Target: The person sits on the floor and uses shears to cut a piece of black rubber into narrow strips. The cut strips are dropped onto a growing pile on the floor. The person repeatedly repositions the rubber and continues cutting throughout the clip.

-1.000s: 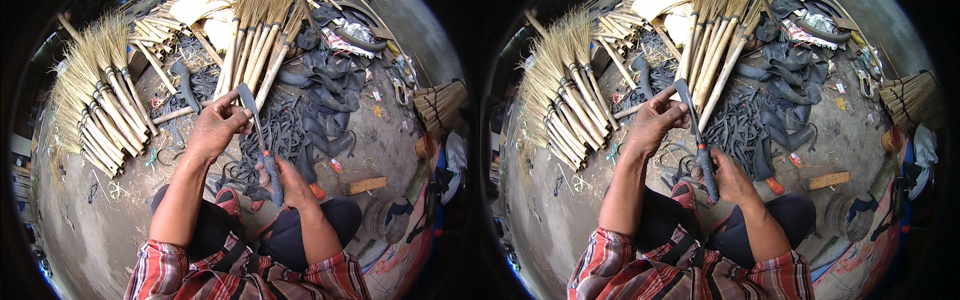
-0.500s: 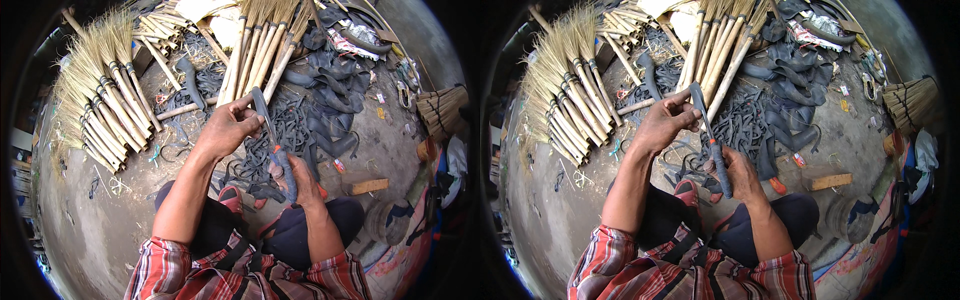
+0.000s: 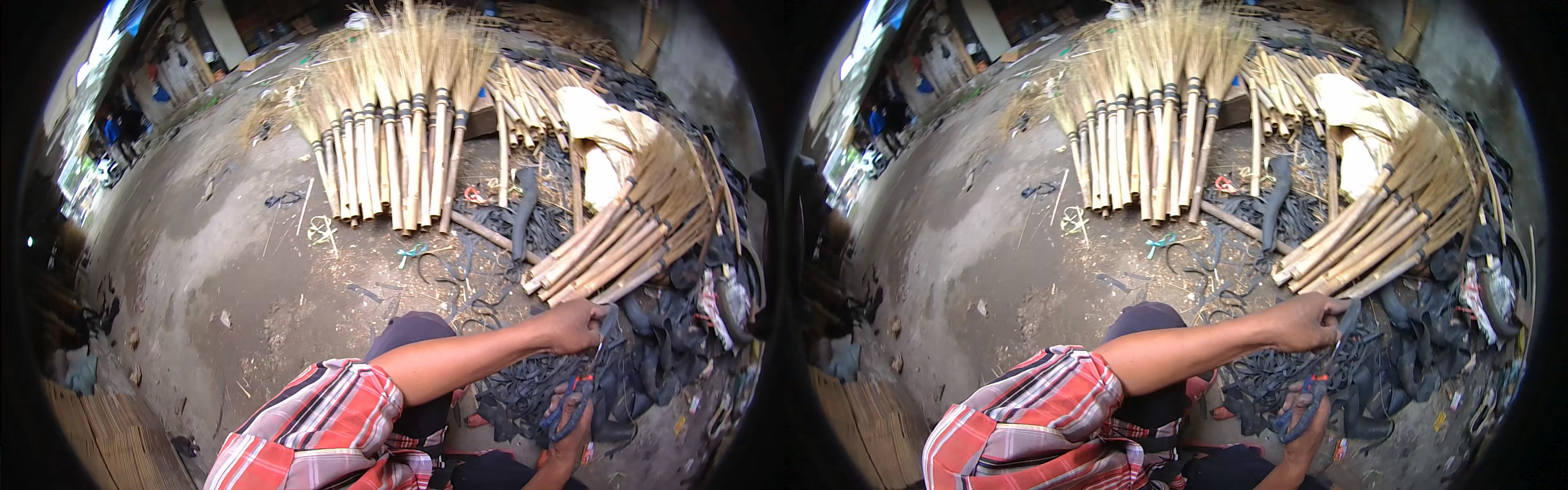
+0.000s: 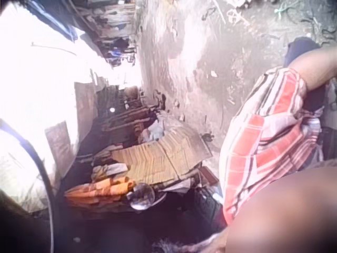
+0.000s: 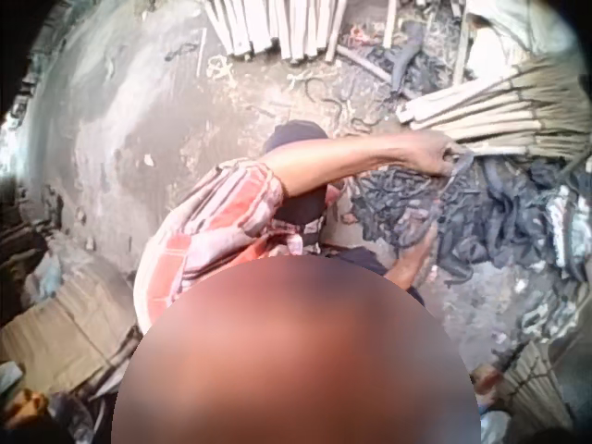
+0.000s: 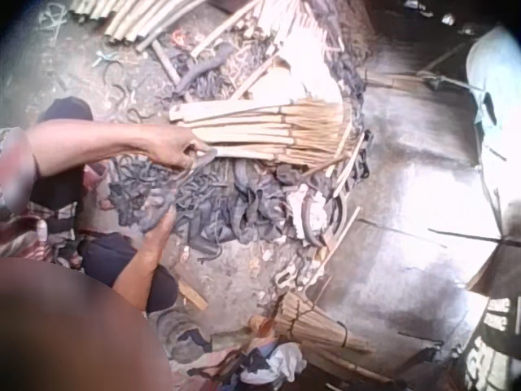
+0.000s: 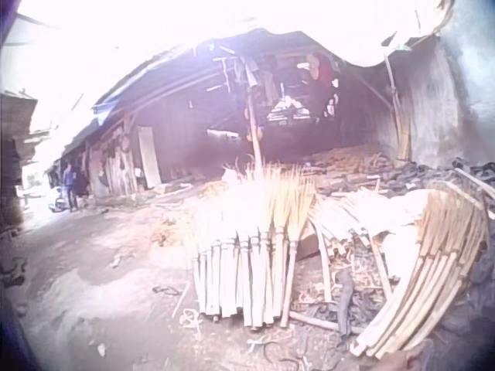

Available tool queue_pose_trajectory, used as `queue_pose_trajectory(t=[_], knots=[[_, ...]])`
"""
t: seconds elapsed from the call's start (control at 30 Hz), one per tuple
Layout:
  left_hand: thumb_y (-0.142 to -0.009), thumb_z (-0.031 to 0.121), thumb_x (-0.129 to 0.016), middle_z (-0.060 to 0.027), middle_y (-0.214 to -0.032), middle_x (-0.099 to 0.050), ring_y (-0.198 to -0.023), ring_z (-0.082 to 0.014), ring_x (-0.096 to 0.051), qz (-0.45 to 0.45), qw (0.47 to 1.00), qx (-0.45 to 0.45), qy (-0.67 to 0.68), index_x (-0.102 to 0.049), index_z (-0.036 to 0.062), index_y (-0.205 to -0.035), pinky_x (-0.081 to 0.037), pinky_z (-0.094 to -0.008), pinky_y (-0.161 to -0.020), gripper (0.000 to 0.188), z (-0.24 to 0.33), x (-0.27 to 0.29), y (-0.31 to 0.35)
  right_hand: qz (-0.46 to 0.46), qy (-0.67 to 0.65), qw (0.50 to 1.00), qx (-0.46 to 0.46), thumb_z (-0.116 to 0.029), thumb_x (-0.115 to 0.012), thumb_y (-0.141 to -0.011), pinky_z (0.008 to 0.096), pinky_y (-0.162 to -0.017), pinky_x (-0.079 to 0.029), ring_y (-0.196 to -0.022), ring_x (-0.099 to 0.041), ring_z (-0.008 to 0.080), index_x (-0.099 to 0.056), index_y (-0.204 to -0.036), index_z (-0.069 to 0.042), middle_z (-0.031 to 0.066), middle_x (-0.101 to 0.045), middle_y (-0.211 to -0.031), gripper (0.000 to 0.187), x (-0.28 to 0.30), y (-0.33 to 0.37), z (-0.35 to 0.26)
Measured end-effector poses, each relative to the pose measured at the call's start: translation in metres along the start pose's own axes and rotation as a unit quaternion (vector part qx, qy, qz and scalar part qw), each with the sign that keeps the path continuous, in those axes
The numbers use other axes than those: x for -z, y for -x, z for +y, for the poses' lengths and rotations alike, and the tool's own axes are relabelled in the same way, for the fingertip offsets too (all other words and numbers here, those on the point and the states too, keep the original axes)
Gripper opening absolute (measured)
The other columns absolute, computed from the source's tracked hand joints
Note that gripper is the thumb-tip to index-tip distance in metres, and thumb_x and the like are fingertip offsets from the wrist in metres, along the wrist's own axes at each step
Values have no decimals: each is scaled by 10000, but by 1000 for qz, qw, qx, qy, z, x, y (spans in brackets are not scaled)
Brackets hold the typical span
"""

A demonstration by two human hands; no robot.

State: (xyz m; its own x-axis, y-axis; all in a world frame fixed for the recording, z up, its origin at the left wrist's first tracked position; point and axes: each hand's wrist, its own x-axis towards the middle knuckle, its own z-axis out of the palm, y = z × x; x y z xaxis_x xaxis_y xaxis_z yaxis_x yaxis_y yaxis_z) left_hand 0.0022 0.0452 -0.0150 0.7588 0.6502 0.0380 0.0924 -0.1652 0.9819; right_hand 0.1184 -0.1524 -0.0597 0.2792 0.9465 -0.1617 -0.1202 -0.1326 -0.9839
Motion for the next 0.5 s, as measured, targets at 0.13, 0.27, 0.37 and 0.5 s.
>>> queue_pose_trajectory(t=[0.13,0.27,0.37,0.5], knots=[[-834,77,-633,-137,-690,-607,-645,-196,-529,71,997,-41,2,-645,4,-1045,-458,-402,-637,224,-4,5,9,-37,-9,999,-16,-626,-627,-999,263,-616,-469,-691,-567,126,-567,-1172,23,36,-569,-806,674,0,-9,8],[-841,81,-622,-151,-722,-646,-661,-241,-594,69,996,-60,-3,-666,18,-1042,-471,-415,-655,215,-1,24,22,-64,-10,998,-3,-630,-626,-997,262,-621,-470,-694,-566,129,-564,-1178,25,38,-567,-806,682,-11,-28,15],[-888,139,-665,-195,-812,-694,-773,-365,-676,100,982,-26,-156,-681,2,-1139,-537,-480,-766,288,17,53,42,-86,-7,996,6,-633,-626,-996,262,-624,-471,-696,-565,130,-561,-1183,26,40,-566,-806,688,-18,-38,17],[-956,314,-713,-381,-1523,-408,-1412,-507,-448,337,899,-123,-250,-207,-19,-1636,-411,-525,-1157,910,60,102,77,-105,-10,994,16,-638,-625,-994,261,-628,-473,-699,-564,132,-558,-1189,28,42,-564,-807,697,-22,-47,19]])
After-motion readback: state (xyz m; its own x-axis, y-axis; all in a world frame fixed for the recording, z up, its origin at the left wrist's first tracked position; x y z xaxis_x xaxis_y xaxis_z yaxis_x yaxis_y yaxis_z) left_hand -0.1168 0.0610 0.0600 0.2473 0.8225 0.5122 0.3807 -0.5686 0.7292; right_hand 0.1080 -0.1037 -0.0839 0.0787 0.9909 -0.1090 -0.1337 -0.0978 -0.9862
